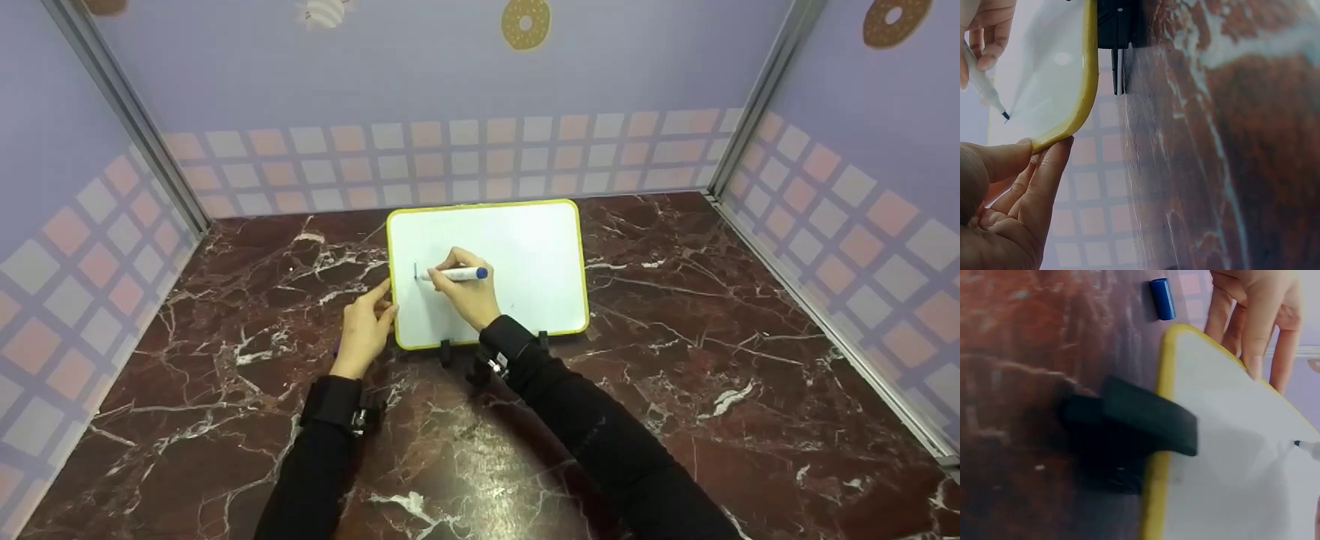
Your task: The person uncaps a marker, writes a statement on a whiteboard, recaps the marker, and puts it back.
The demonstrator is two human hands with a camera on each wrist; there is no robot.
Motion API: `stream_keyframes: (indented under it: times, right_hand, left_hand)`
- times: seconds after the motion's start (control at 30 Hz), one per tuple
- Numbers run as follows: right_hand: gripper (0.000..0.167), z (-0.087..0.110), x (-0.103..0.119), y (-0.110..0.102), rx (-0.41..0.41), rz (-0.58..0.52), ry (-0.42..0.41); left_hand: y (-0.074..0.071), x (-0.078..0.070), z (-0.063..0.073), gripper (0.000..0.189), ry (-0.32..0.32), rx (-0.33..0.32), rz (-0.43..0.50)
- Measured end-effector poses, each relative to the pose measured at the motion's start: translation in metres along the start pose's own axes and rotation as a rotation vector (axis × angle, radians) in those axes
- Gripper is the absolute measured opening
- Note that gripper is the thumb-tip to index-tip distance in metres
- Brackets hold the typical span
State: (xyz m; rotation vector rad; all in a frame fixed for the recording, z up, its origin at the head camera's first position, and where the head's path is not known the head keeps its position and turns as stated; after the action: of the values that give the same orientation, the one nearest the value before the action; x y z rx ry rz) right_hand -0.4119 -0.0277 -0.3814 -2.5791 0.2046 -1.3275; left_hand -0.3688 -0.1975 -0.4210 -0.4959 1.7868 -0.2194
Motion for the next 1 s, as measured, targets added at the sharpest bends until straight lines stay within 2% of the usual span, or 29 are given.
stream_keyframes:
  times: [0.17, 0.37, 0.63, 0.8, 0.9, 1.0]
  right_hand:
    - [0.02, 0.007, -0.002, 0.002, 0.034, 0.009, -0.031]
    - [0.018, 0.009, 0.002, -0.003, -0.015, 0.0, -0.049]
    - [0.017, 0.012, 0.029, -0.01, 0.008, 0.014, -0.076]
    - [0.017, 0.013, 0.038, -0.017, -0.033, 0.058, -0.124]
    - [0.017, 0.012, 0.038, -0.019, -0.049, 0.069, -0.134]
    - [0.017, 0.01, 0.029, -0.018, -0.057, 0.07, -0.116]
  left_hand:
    - [0.0, 0.0, -0.001, 0.049, 0.012, -0.008, -0.017]
    - [0.001, -0.001, 0.001, 0.049, 0.007, -0.003, -0.019]
    - [0.001, -0.001, 0.0, 0.05, 0.0, 0.001, -0.038]
    - [0.001, 0.0, 0.0, 0.05, -0.005, 0.014, -0.033]
    - [0.001, -0.001, 0.0, 0.05, 0.005, 0.007, -0.037]
    - [0.001, 0.0, 0.001, 0.05, -0.002, 0.011, -0.035]
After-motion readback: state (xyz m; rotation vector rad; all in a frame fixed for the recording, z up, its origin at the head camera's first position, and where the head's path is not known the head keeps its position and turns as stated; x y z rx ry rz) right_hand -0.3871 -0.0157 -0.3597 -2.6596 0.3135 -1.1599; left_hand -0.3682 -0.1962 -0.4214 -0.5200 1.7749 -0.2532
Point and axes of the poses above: each hand's wrist, its own z-axis away from the middle knuckle, its own y-axis out of the palm, x = y × z, the point moved 8 cm from there along -z, towards the middle knuckle, and after that the axes turned 11 degrees about z, right-handed, at the moved point
